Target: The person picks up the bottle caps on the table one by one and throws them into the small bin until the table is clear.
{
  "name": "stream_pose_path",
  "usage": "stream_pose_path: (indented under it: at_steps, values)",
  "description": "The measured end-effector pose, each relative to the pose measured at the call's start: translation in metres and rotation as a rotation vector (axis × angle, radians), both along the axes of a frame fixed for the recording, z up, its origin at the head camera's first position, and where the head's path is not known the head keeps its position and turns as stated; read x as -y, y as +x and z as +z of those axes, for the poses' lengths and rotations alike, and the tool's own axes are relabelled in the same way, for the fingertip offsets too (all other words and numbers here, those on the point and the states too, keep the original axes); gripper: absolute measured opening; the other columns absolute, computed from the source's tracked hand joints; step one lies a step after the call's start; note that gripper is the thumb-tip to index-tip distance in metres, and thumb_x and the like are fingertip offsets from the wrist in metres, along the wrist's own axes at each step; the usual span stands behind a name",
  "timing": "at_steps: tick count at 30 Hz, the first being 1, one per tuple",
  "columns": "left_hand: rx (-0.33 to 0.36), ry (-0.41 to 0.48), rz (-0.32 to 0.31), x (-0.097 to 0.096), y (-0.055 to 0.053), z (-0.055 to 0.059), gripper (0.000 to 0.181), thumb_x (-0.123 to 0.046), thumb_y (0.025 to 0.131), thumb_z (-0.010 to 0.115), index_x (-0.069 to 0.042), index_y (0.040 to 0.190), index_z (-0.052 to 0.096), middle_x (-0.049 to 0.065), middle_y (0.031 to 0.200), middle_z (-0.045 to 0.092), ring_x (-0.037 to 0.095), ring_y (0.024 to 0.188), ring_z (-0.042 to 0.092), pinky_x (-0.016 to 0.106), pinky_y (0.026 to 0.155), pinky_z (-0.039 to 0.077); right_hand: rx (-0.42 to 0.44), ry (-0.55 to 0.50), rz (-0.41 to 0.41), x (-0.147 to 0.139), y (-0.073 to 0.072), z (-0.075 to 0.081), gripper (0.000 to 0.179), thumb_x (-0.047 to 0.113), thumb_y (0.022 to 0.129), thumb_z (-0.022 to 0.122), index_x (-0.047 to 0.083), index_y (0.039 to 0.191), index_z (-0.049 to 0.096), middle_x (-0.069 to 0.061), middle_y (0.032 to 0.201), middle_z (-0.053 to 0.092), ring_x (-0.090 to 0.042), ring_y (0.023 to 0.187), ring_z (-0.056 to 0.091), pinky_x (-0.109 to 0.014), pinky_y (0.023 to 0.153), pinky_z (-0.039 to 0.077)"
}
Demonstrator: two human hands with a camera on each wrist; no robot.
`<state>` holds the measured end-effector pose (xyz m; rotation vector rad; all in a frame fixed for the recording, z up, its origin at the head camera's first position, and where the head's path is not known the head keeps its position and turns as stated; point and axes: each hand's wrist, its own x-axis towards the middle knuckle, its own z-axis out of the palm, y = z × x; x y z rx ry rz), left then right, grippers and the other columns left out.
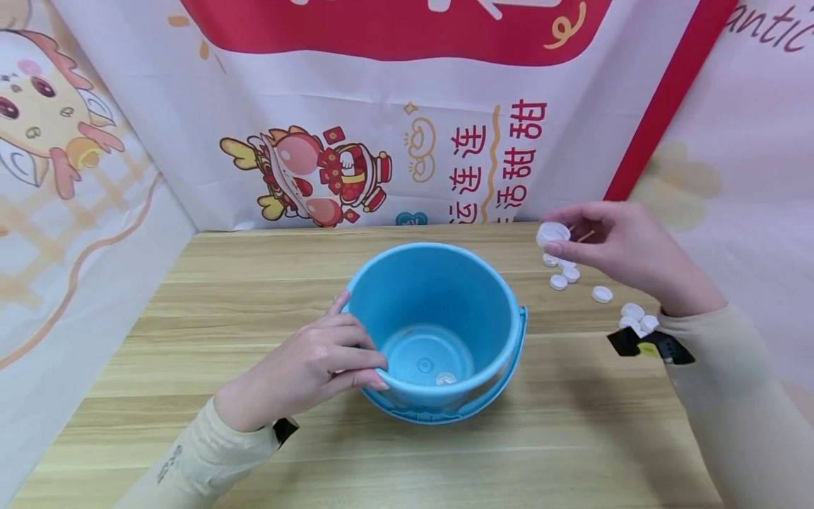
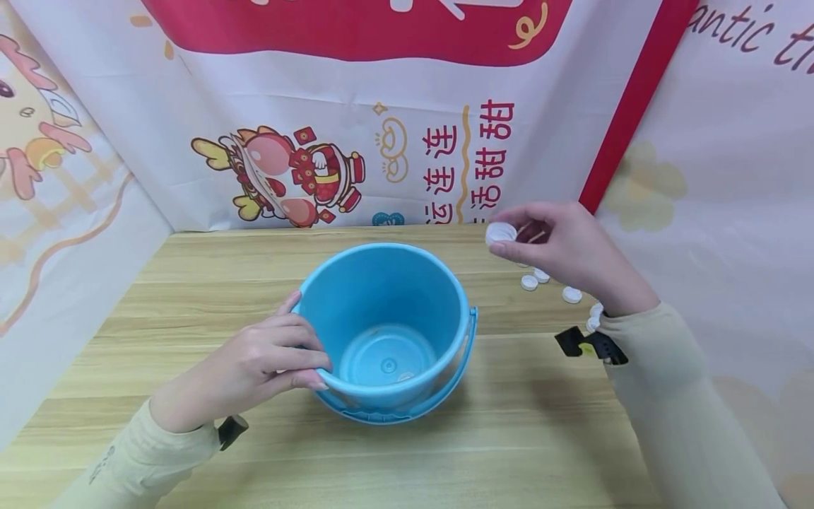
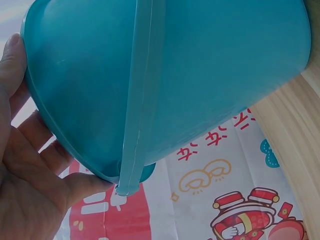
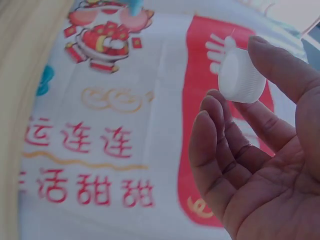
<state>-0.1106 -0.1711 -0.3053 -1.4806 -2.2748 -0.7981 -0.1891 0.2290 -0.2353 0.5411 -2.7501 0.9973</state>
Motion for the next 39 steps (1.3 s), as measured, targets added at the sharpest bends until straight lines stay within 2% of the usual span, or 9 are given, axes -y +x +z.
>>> stream_pose_path:
  at_steps: [5, 8, 14, 21, 29, 33, 39]
  values:
    - [0.002, 0.004, -0.004, -0.001, 0.0, 0.0, 0.025, -0.031, 0.086, 0.074, -0.016, 0.105, 0.079, -0.007, 0.092, 0.069, 0.012, 0.093, 0.06, 0.067, 0.109, 0.023, -0.014, 0.029, 0.052, 0.022, -0.007, 0.019, 0.043, 0.039, 0.082, 0.082, 0.02, 0.12, 0.072, -0.001, 0.094, 0.068, -0.019, 0.082, 0.06, -0.019, 0.065, 0.052]
    - [0.004, 0.003, -0.002, -0.002, 0.0, 0.0, 0.025, -0.033, 0.087, 0.072, -0.016, 0.104, 0.079, -0.007, 0.092, 0.069, 0.012, 0.093, 0.06, 0.067, 0.109, 0.023, -0.026, 0.046, 0.089, 0.033, -0.009, 0.027, 0.044, 0.04, 0.083, 0.081, 0.019, 0.122, 0.072, -0.001, 0.095, 0.068, -0.02, 0.082, 0.06, -0.019, 0.066, 0.052]
    - [0.012, 0.004, -0.001, -0.002, -0.001, 0.0, 0.028, -0.036, 0.09, 0.068, -0.015, 0.105, 0.079, -0.006, 0.093, 0.07, 0.012, 0.094, 0.06, 0.066, 0.11, 0.023, -0.075, 0.058, 0.165, 0.057, -0.015, 0.04, 0.042, 0.037, 0.085, 0.08, 0.018, 0.122, 0.071, 0.002, 0.094, 0.068, -0.017, 0.078, 0.061, -0.02, 0.067, 0.053]
    - [0.005, -0.001, -0.002, -0.002, -0.001, 0.0, 0.028, -0.035, 0.091, 0.068, -0.014, 0.105, 0.079, -0.005, 0.093, 0.07, 0.013, 0.094, 0.061, 0.067, 0.109, 0.023, -0.091, 0.064, 0.252, 0.082, -0.018, 0.054, 0.041, 0.036, 0.085, 0.08, 0.018, 0.121, 0.071, 0.004, 0.092, 0.07, -0.015, 0.075, 0.062, -0.025, 0.063, 0.055]
    - [0.008, 0.002, 0.002, -0.001, -0.001, -0.001, 0.028, -0.036, 0.09, 0.068, -0.014, 0.106, 0.079, -0.005, 0.093, 0.07, 0.013, 0.094, 0.06, 0.067, 0.109, 0.024, -0.096, 0.04, 0.32, 0.106, -0.021, 0.057, 0.043, 0.035, 0.084, 0.081, 0.018, 0.123, 0.071, 0.002, 0.099, 0.07, -0.014, 0.082, 0.064, -0.028, 0.073, 0.058]
    - [0.012, 0.004, 0.003, 0.0, -0.001, -0.001, 0.028, -0.036, 0.089, 0.069, -0.015, 0.105, 0.079, -0.006, 0.093, 0.07, 0.011, 0.094, 0.06, 0.067, 0.109, 0.024, -0.059, 0.035, 0.344, 0.114, -0.022, 0.056, 0.044, 0.034, 0.084, 0.081, 0.018, 0.124, 0.07, 0.003, 0.101, 0.07, -0.013, 0.082, 0.065, -0.029, 0.073, 0.058]
    - [0.014, 0.004, 0.005, 0.0, -0.001, -0.001, 0.028, -0.035, 0.09, 0.068, -0.014, 0.106, 0.078, -0.005, 0.093, 0.07, 0.013, 0.094, 0.06, 0.068, 0.108, 0.024, -0.05, 0.028, 0.386, 0.121, -0.021, 0.055, 0.046, 0.032, 0.083, 0.082, 0.017, 0.125, 0.07, 0.004, 0.103, 0.07, -0.011, 0.083, 0.066, -0.029, 0.074, 0.058]
